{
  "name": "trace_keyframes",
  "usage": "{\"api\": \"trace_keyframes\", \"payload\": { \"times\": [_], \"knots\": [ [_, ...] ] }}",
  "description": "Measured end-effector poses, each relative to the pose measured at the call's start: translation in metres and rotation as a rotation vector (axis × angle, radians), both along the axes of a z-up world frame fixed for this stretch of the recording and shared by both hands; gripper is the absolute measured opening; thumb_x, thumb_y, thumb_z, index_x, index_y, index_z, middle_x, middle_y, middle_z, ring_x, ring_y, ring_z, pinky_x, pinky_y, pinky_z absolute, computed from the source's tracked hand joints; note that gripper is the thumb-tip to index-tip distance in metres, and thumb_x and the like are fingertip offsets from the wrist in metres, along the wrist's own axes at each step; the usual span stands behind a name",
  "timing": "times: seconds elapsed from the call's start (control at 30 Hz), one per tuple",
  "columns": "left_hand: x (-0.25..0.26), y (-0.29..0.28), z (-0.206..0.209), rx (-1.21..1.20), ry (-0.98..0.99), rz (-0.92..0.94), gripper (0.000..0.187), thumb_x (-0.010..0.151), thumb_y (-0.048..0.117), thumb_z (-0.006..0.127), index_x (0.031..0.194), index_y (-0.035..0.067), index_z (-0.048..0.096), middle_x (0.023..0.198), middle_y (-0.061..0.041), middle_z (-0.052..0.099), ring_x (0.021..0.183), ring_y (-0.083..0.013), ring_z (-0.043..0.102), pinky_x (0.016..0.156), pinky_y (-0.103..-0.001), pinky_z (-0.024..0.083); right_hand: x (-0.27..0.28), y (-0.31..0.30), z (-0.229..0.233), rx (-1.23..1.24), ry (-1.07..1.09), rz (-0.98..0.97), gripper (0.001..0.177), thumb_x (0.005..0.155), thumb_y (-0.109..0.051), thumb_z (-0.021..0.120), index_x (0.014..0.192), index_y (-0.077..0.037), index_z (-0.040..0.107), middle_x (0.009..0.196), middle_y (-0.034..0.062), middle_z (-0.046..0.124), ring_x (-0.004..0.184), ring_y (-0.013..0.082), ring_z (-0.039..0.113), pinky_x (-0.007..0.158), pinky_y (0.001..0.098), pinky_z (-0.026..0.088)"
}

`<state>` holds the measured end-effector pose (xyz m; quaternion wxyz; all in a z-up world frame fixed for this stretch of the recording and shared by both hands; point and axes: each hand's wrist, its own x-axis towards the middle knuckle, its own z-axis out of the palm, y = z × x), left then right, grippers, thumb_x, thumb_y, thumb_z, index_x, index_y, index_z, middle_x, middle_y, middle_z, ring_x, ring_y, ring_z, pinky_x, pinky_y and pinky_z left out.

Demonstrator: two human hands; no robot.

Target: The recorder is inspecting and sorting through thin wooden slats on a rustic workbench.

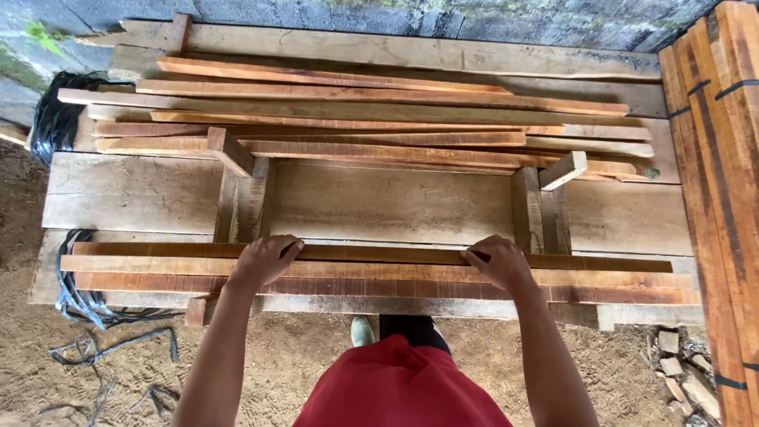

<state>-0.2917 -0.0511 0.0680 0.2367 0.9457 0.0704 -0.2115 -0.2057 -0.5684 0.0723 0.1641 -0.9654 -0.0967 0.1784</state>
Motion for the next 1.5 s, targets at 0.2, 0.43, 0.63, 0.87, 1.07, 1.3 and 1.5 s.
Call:
{"api": "trace_keyframes", "payload": {
  "times": [0.2, 0.43, 0.63, 0.87, 1.07, 1.3, 1.5],
  "knots": [
    [0.02, -0.003, 0.024, 0.018, 0.174, -0.093, 0.045, 0.089, 0.057, 0.06, 0.118, 0.027, 0.077, 0.119, -0.009, 0.078, 0.115, -0.0362, 0.07, 0.096, -0.048, 0.057, 0.01, 0.013, 0.034, -0.068, 0.312, -0.005, 0.05, 0.087, -0.064, 0.064, 0.117, -0.028, 0.081, 0.113, 0.0089, 0.08, 0.114, 0.0374, 0.071, 0.102, 0.0511, 0.054],
    [0.027, 0.008, 0.016, 0.162, -0.134, -0.248, 0.052, 0.094, 0.065, 0.052, 0.118, 0.019, 0.061, 0.105, -0.015, 0.077, 0.1, -0.0384, 0.075, 0.091, -0.056, 0.058, 0.016, -0.009, 0.005, -0.114, 0.112, 0.151, 0.037, 0.096, -0.05, 0.06, 0.118, -0.021, 0.053, 0.108, 0.0152, 0.078, 0.108, 0.0402, 0.073, 0.099, 0.0549, 0.051],
    [0.008, 0.001, 0.02, 0.227, -0.502, -0.338, 0.053, 0.102, 0.064, 0.044, 0.118, 0.016, 0.056, 0.104, -0.013, 0.074, 0.106, -0.0297, 0.072, 0.1, -0.047, 0.054, -0.002, -0.03, -0.043, 0.154, -0.636, 0.277, 0.034, 0.092, -0.048, 0.07, 0.111, -0.02, 0.066, 0.095, 0.0001, 0.071, 0.094, 0.0218, 0.071, 0.092, 0.0377, 0.054],
    [-0.01, 0.02, -0.026, 0.263, -0.362, -0.242, 0.039, 0.104, 0.053, 0.041, 0.124, 0.028, 0.064, 0.111, -0.001, 0.073, 0.112, -0.0195, 0.069, 0.104, -0.038, 0.05, -0.024, -0.024, -0.024, 0.083, -0.458, 0.126, 0.029, 0.1, -0.046, 0.061, 0.114, -0.022, 0.068, 0.101, 0.0034, 0.071, 0.102, 0.0247, 0.071, 0.093, 0.041, 0.055],
    [-0.01, 0.032, 0.017, 0.189, 0.068, -0.062, 0.047, 0.098, 0.059, 0.042, 0.119, 0.033, 0.074, 0.115, -0.004, 0.078, 0.116, -0.0288, 0.07, 0.106, -0.044, 0.05, -0.009, -0.013, 0.017, -0.048, 0.081, -0.052, 0.049, 0.097, -0.058, 0.057, 0.118, -0.019, 0.077, 0.115, 0.0091, 0.076, 0.115, 0.0311, 0.068, 0.104, 0.0472, 0.052],
    [0.025, 0.046, -0.021, 0.242, 0.196, -0.128, 0.041, 0.091, 0.058, 0.054, 0.113, 0.035, 0.08, 0.114, -0.01, 0.079, 0.111, -0.0379, 0.072, 0.1, -0.048, 0.055, 0.01, -0.004, 0.051, -0.034, 0.26, 0.001, 0.036, 0.089, -0.04, 0.069, 0.11, -0.014, 0.083, 0.118, 0.0169, 0.076, 0.116, 0.0417, 0.068, 0.102, 0.0517, 0.053],
    [0.021, 0.054, -0.003, 0.128, 0.042, -0.119, 0.056, 0.094, 0.071, 0.05, 0.12, 0.021, 0.06, 0.117, -0.016, 0.076, 0.112, -0.0401, 0.072, 0.103, -0.056, 0.052, 0.005, -0.001, 0.068, -0.046, 0.225, 0.034, 0.038, 0.092, -0.038, 0.067, 0.119, -0.011, 0.068, 0.118, 0.022, 0.074, 0.117, 0.0455, 0.067, 0.103, 0.0572, 0.051]
  ]
}}
